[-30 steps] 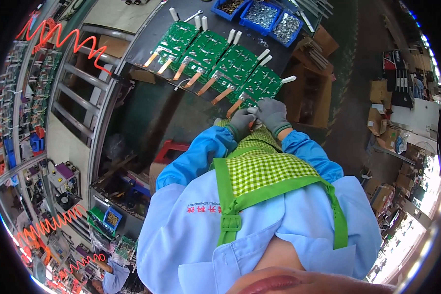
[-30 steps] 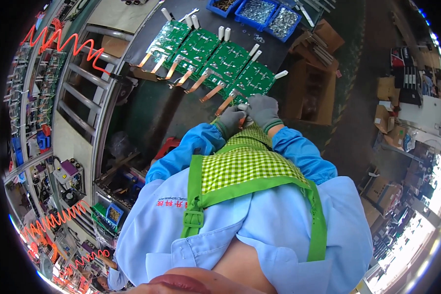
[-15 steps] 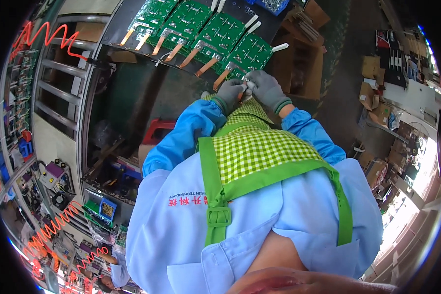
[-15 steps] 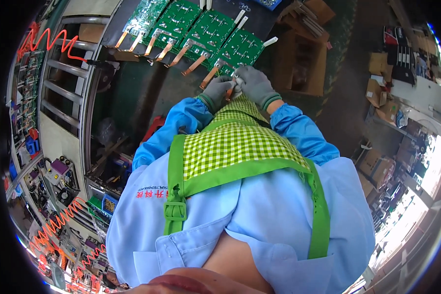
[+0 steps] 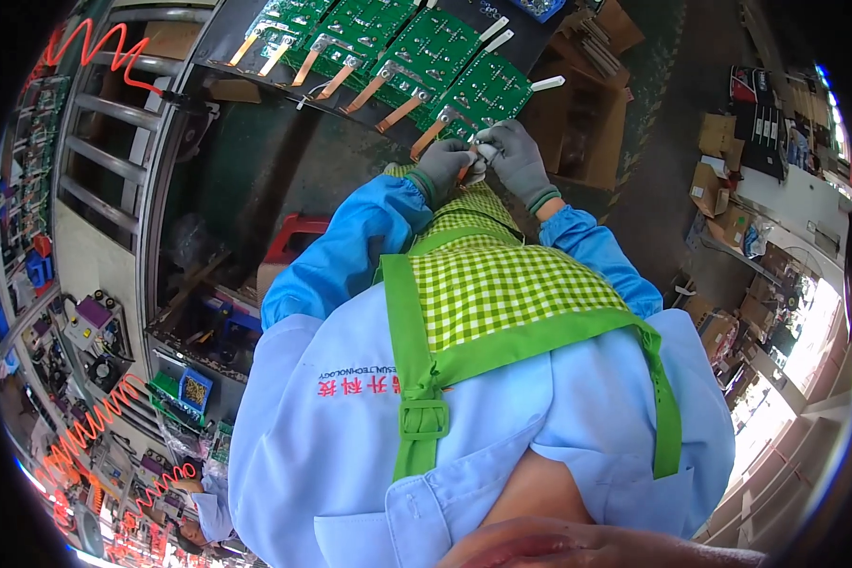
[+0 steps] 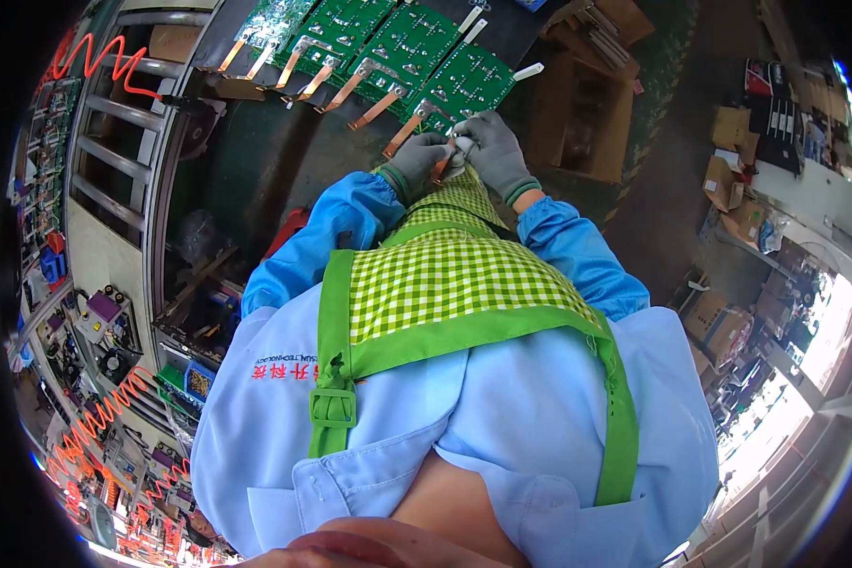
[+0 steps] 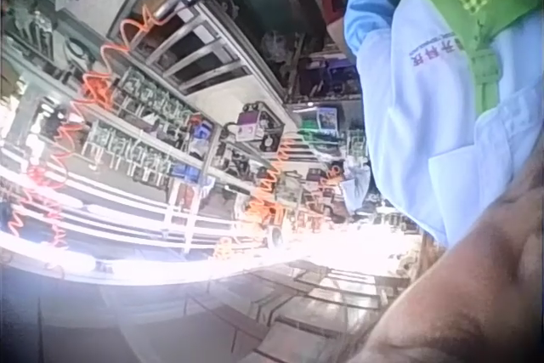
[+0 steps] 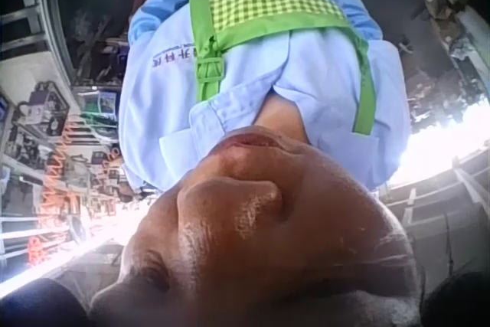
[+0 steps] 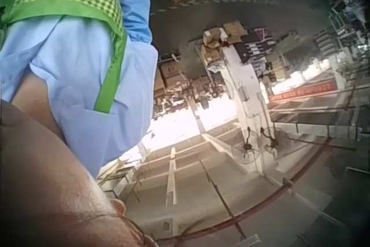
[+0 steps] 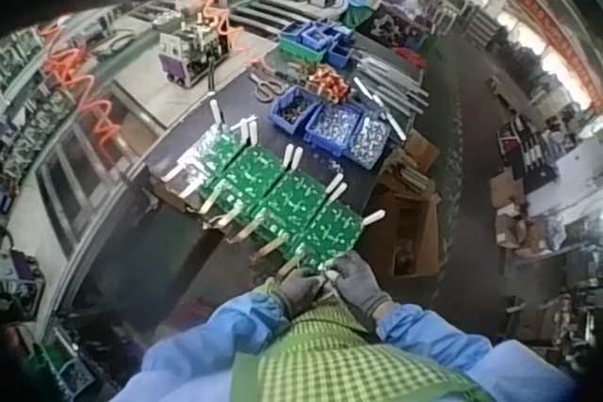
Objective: Manually assemble components and secure them with fasteners on printed circuit boards.
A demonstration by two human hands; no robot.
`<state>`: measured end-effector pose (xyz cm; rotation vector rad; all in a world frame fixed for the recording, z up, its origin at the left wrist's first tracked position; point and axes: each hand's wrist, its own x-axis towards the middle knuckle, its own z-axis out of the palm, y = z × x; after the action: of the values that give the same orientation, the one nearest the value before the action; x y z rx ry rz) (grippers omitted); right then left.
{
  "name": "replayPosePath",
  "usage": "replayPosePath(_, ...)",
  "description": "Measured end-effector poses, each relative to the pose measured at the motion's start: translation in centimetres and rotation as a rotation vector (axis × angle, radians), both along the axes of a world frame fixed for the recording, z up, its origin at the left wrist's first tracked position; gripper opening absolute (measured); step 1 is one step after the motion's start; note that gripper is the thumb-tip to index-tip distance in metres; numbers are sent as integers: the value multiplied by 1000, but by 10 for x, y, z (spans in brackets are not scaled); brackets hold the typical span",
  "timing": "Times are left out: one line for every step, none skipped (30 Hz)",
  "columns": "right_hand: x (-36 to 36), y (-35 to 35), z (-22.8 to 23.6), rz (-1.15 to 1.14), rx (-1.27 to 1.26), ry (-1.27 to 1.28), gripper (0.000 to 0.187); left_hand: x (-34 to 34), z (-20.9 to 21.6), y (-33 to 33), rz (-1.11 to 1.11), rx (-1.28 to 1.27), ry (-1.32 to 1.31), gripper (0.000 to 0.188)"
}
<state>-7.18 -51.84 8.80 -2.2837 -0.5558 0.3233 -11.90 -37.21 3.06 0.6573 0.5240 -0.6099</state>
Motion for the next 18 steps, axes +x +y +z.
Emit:
replayPosePath(-1, 2, 0, 0, 3, 3, 13, -1, 2, 2, 21, 26, 9, 22)
replayPosePath(-1, 2, 1, 1, -42, -33, 13, -2, 5, 3, 21, 29, 13, 22)
replayPosePath(-1, 4, 1, 2, -87, -70, 13, -2, 8, 3, 10, 59, -5, 19)
replayPosePath(0, 4, 2, 4, -87, -70, 13, 1, 12, 2, -2, 85, -28, 17)
replayPosePath(1, 3, 3, 21, -144, -69, 14, 1, 13, 3, -1, 84, -28, 17)
replayPosePath(2, 3, 4, 37, -200, -67, 16, 2, 14, 6, -28, 95, -17, 16)
replayPosePath(3, 6, 8, 41, -204, -68, 16, 1, 15, 5, -53, 103, -6, 16)
replayPosePath(3, 11, 13, 56, -300, -70, 17, 1, 15, 6, -25, 85, -3, 16)
replayPosePath(4, 13, 16, 71, -395, -73, 18, 1, 16, 2, -21, 81, -4, 16)
replayPosePath(5, 17, 14, 114, -392, -153, 21, 0, 22, 5, -40, 146, 2, 16)
replayPosePath(7, 17, 15, 116, -389, -155, 21, 0, 26, 7, -57, 212, 9, 16)
replayPosePath(10, 17, 18, 142, -467, -127, 22, 1, 8, 1, 43, 81, 29, 19)
replayPosePath(13, 21, 22, 168, -545, -102, 24, 1, 6, -2, 47, 84, 23, 19)
replayPosePath(12, 23, 21, 170, -541, -110, 24, 0, 5, -5, 88, 90, -20, 21)
replayPosePath(7, 25, 18, 182, -613, -113, 22, -2, 3, -5, 129, 95, -64, 23)
replayPosePath(13, 23, 15, 191, -688, -127, 20, -1, 8, -5, 105, 81, -22, 24)
replayPosePath(14, 20, 11, 188, -689, -143, 20, -2, 20, -3, 131, 43, 32, 24)
replayPosePath(16, 16, 7, 231, -699, -177, 24, 0, 17, -4, 118, 46, 7, 24)
